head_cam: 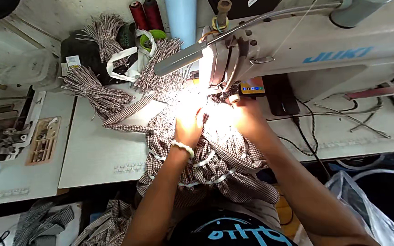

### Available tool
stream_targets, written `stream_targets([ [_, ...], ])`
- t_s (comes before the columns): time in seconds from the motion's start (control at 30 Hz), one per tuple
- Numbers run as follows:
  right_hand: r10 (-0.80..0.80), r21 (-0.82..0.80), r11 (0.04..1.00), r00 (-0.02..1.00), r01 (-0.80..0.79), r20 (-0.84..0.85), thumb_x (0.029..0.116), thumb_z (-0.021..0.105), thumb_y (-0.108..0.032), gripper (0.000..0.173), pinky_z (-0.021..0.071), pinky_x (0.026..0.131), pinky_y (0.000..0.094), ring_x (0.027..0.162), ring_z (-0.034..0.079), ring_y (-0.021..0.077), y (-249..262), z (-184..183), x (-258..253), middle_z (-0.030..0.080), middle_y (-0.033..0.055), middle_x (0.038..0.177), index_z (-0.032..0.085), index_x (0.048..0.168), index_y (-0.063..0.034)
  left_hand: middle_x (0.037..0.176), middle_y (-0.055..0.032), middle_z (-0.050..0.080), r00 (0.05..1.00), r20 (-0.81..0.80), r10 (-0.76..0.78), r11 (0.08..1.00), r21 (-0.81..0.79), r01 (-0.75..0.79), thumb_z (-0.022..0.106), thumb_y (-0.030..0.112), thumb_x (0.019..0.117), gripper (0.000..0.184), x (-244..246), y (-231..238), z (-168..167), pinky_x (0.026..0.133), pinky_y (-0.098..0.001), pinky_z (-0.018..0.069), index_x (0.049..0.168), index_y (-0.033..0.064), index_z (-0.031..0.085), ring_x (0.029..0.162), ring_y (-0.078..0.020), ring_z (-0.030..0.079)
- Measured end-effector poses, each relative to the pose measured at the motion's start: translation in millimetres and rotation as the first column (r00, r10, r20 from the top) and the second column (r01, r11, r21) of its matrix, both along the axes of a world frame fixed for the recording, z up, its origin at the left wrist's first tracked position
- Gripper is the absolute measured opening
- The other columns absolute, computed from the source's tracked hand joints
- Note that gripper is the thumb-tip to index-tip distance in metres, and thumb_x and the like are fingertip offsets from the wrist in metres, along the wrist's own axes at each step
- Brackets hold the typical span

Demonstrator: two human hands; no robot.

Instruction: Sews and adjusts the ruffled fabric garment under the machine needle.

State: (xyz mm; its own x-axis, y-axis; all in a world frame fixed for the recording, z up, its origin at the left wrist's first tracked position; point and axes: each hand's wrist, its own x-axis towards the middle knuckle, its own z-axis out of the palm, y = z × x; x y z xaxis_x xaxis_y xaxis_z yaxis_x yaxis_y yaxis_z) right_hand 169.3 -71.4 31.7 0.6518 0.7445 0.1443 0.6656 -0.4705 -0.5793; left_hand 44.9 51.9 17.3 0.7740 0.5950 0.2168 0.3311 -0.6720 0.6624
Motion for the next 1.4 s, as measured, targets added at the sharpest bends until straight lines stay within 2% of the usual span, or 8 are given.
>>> stream_targets([
  [0.07,-0.109,0.058,0.991,0.985,0.117,-0.133,0.1056,0.052,-0.009,0.025,0.0532,0.080,0.0577,0.088,0.069,0.0406,11.9,0.7,15.2,0.068,0.0281,0.094,0.065,0.108,0.0122,0.127,-0.0223,0.066,0.992,-0.129,0.001,0.977,-0.210,-0.029,0.053,0.024,0.1080,0.033,10.5,12.3,0.1,0.105,-0.0579,0.0445,0.125,-0.0007,0.067,0.121,-0.0389,0.061],
  [0.13,-0.153,0.159,0.962,0.920,0.223,-0.361,0.1079,0.045,-0.014,0.026,0.0560,0.060,0.0364,0.061,0.064,0.0178,26.7,-10.9,29.4,0.064,0.0115,0.078,0.063,0.105,0.0046,0.126,-0.0239,0.065,0.988,-0.153,0.016,0.967,-0.248,-0.054,0.053,0.025,0.1078,0.034,26.9,22.8,-7.2,0.106,-0.0567,0.0435,0.122,-0.0026,0.067,0.122,-0.0396,0.060],
  [0.3,-0.058,0.246,0.918,0.718,0.312,-0.693,0.0929,0.072,-0.003,0.012,0.0520,0.055,0.0220,0.058,0.058,0.0049,52.5,-31.3,25.3,0.065,0.0030,0.076,0.067,0.103,0.0014,0.118,-0.0211,0.069,0.989,-0.141,0.046,0.966,-0.247,-0.080,0.063,0.021,0.1030,0.026,37.6,27.7,-15.1,0.102,-0.0501,0.0464,0.113,-0.0017,0.072,0.115,-0.0333,0.063],
  [0.4,-0.061,0.213,0.926,0.682,0.311,-0.729,0.0905,0.075,-0.003,0.013,0.0507,0.051,0.0206,0.054,0.057,0.0043,56.1,-39.5,27.7,0.066,0.0029,0.073,0.070,0.102,0.0012,0.121,-0.0174,0.066,0.999,0.004,0.053,0.983,-0.174,-0.052,0.064,0.032,0.1019,0.028,21.5,28.9,-95.0,0.088,-0.0519,0.0543,0.115,0.0077,0.070,0.108,-0.0340,0.065],
  [0.53,-0.025,0.214,0.936,0.658,0.280,-0.753,0.0912,0.074,-0.003,0.014,0.0481,0.047,0.0180,0.050,0.054,0.0021,55.6,-49.3,37.5,0.063,-0.0002,0.069,0.067,0.103,-0.0002,0.116,-0.0207,0.068,0.992,-0.110,0.064,0.928,-0.359,-0.100,0.062,0.024,0.1033,0.026,22.1,21.3,-19.9,0.092,-0.0552,0.0496,0.117,0.0029,0.069,0.108,-0.0370,0.064],
  [0.7,-0.013,0.284,0.904,0.684,0.320,-0.729,0.0862,0.076,0.005,0.025,0.0566,0.069,0.0180,0.074,0.065,0.0018,53.6,-42.5,29.8,0.071,0.0016,0.090,0.066,0.109,0.0021,0.111,-0.0179,0.070,0.998,-0.019,0.068,0.941,-0.331,-0.070,0.064,0.020,0.1020,0.022,27.7,23.5,-14.9,0.092,-0.0499,0.0515,0.113,0.0024,0.072,0.105,-0.0317,0.066],
  [0.83,-0.039,0.217,0.921,0.633,0.323,-0.773,0.0902,0.072,0.004,0.020,0.0489,0.052,0.0156,0.056,0.056,-0.0002,57.3,-38.6,29.8,0.066,-0.0016,0.078,0.063,0.107,-0.0005,0.103,-0.0171,0.072,0.992,-0.090,0.086,0.947,-0.303,-0.110,0.066,0.017,0.1000,0.021,40.1,28.5,-2.4,0.094,-0.0439,0.0491,0.106,-0.0010,0.074,0.102,-0.0266,0.067],
  [1.4,-0.071,0.168,0.919,0.566,0.358,-0.821,0.0914,0.072,0.001,0.013,0.0468,0.044,0.0160,0.048,0.054,0.0014,58.1,-38.5,28.2,0.064,-0.0017,0.068,0.066,0.102,-0.0030,0.105,-0.0167,0.072,0.995,-0.068,0.071,0.962,-0.259,-0.086,0.062,0.018,0.1016,0.022,42.9,30.1,-12.9,0.096,-0.0456,0.0482,0.106,-0.0002,0.074,0.104,-0.0282,0.066],
])
